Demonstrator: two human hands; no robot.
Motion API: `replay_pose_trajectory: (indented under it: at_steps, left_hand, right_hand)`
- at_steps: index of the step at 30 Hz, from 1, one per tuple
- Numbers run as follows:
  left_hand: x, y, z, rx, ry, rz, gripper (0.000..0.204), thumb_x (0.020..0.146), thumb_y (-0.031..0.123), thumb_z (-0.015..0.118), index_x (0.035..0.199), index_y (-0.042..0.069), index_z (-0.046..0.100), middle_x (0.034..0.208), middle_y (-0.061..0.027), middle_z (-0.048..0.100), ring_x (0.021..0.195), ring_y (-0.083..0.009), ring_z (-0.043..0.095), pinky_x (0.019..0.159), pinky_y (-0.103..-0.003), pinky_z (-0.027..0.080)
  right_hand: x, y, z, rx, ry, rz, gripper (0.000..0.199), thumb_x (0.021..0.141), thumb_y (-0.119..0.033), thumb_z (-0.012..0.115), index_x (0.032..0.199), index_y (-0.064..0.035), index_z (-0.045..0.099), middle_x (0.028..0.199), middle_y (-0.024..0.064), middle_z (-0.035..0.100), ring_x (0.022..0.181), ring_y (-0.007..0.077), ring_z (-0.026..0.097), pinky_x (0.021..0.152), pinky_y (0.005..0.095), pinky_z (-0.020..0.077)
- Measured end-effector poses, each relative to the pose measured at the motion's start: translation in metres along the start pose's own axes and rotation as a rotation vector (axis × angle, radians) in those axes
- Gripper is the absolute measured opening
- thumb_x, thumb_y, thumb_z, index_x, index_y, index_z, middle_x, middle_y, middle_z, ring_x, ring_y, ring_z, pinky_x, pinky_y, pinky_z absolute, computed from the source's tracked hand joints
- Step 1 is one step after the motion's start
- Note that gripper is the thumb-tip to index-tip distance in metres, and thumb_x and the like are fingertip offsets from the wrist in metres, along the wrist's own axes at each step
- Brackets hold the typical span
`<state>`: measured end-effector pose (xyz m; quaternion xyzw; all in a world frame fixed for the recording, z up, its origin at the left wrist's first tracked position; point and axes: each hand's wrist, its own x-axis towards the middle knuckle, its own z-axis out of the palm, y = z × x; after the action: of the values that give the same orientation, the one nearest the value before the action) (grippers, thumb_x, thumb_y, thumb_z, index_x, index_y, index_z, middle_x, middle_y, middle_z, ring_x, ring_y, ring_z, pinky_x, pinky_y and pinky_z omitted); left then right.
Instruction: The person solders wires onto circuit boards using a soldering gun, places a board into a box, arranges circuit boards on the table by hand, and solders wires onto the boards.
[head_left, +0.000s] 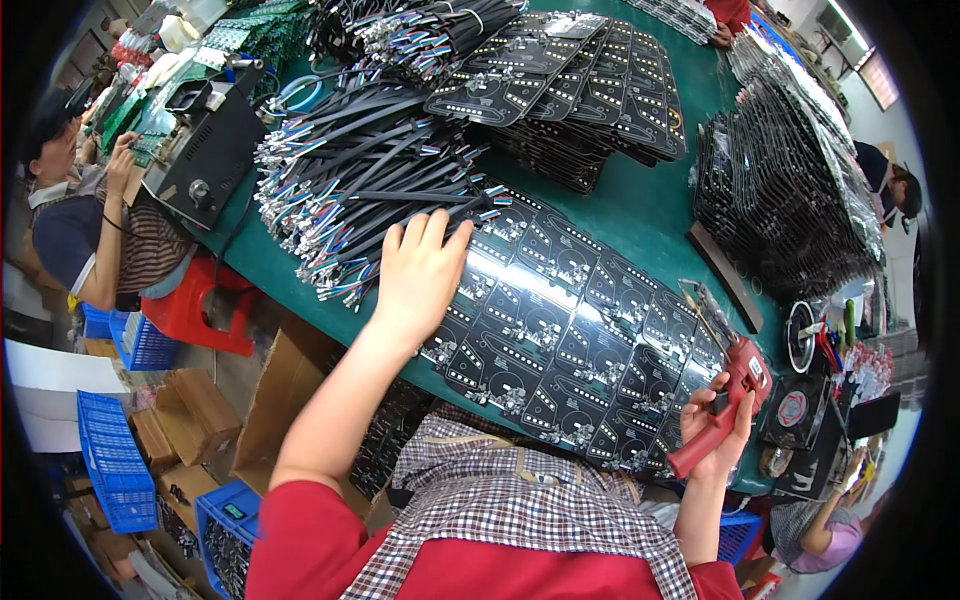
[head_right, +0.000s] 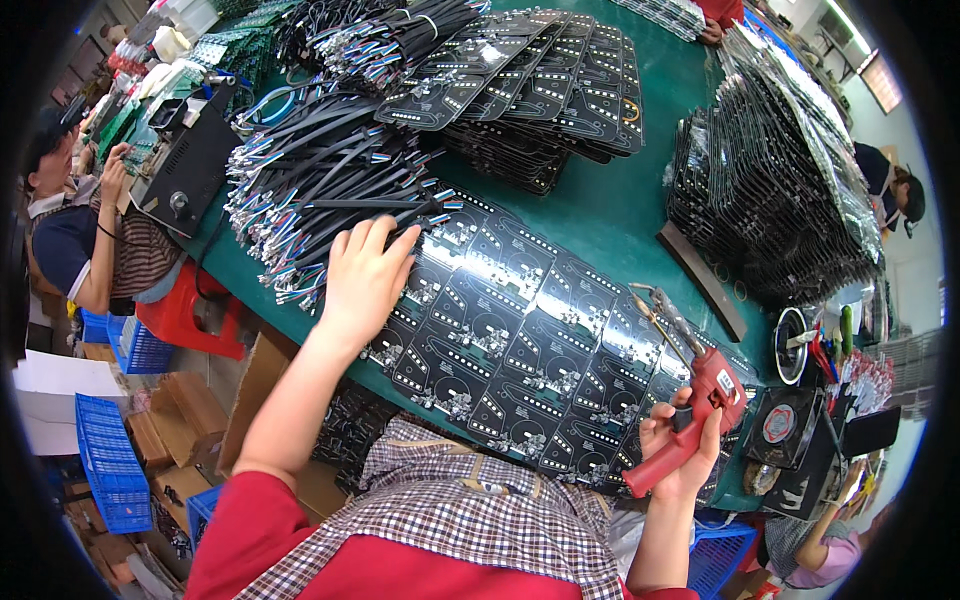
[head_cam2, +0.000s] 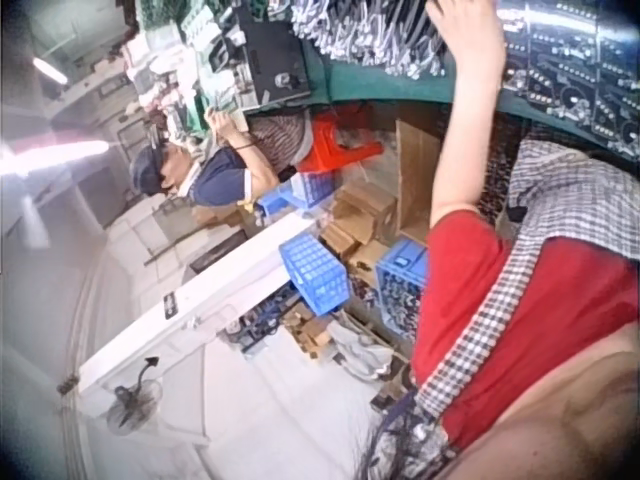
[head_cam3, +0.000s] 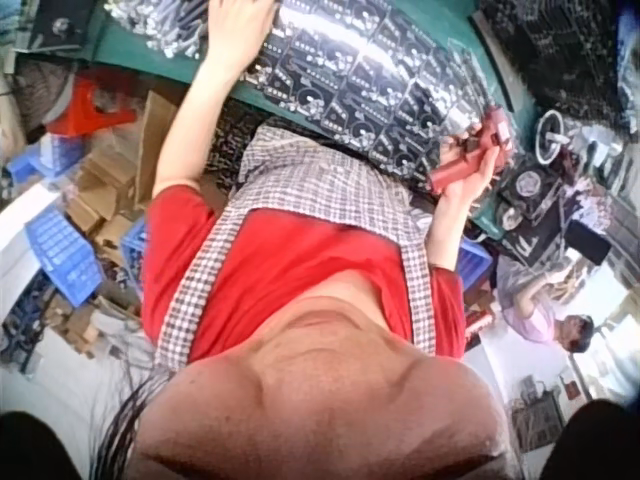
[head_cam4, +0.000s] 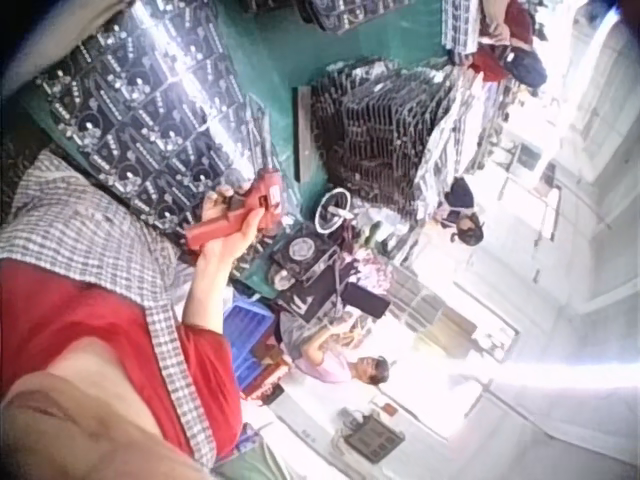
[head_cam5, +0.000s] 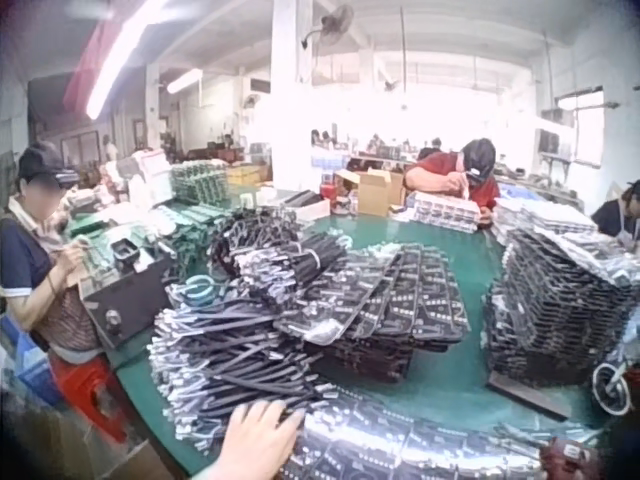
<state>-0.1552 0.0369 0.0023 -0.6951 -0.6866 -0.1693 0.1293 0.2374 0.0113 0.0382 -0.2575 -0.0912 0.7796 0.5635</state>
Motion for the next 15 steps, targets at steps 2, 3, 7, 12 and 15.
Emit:
replay_pose_trajectory:
  at_steps: [2, 3, 7, 12, 15]
  left_hand:
    - [0.011, -0.013, 0.016, 0.027, -0.032, 0.046, 0.038, 0.073, 0.012, 0.063, 0.111, 0.011, 0.060, 0.098, -0.0065, 0.052, 0.092, -0.0231, 0.050, 0.076, -0.035, 0.041]
    - [0.016, -0.016, 0.017, 0.046, 0.036, 0.105, 0.039, 0.070, 0.009, 0.060, 0.110, 0.011, 0.060, 0.094, -0.0058, 0.051, 0.088, -0.0222, 0.050, 0.073, -0.033, 0.043]
    - [0.031, -0.024, 0.017, -0.269, 0.051, 0.026, 0.020, 0.074, 0.000, 0.055, 0.093, 0.003, 0.059, 0.094, -0.0108, 0.052, 0.091, -0.0285, 0.053, 0.078, -0.036, 0.045]
    - [0.041, -0.041, -0.034, -0.772, 0.111, -0.305, 0.017, 0.088, 0.002, 0.050, 0.103, -0.003, 0.056, 0.082, -0.0122, 0.061, 0.076, -0.0173, 0.058, 0.071, -0.028, 0.045]
    - [0.010, 0.002, -0.077, -0.565, -0.108, -0.066, 0.024, 0.078, 0.005, 0.061, 0.102, 0.005, 0.061, 0.096, -0.0132, 0.062, 0.079, -0.0278, 0.063, 0.070, -0.033, 0.050]
  right_hand:
    - [0.002, 0.001, 0.005, 0.009, 0.017, 0.008, 0.044, 0.093, -0.037, 0.050, 0.123, -0.0063, 0.042, 0.113, 0.0044, 0.056, 0.093, 0.0208, 0.053, 0.080, 0.0406, 0.0465]
    - [0.002, 0.000, 0.005, -0.006, -0.025, 0.008, 0.046, 0.093, -0.037, 0.050, 0.124, -0.0051, 0.041, 0.113, 0.0046, 0.055, 0.093, 0.0210, 0.053, 0.080, 0.0405, 0.0465]
    - [0.001, 0.005, 0.017, -0.018, -0.051, 0.025, 0.049, 0.093, -0.038, 0.050, 0.127, -0.0040, 0.037, 0.114, 0.0050, 0.054, 0.087, 0.0196, 0.051, 0.078, 0.0378, 0.0469]
    - [0.012, 0.019, 0.023, 0.088, -0.103, 0.133, 0.050, 0.093, -0.036, 0.051, 0.126, -0.0018, 0.038, 0.116, 0.0039, 0.053, 0.084, 0.0167, 0.049, 0.077, 0.0350, 0.0468]
    - [0.018, 0.024, 0.030, 0.059, -0.085, 0.118, 0.050, 0.092, -0.036, 0.052, 0.126, -0.0026, 0.040, 0.114, 0.0051, 0.054, 0.088, 0.0173, 0.051, 0.079, 0.0352, 0.0466]
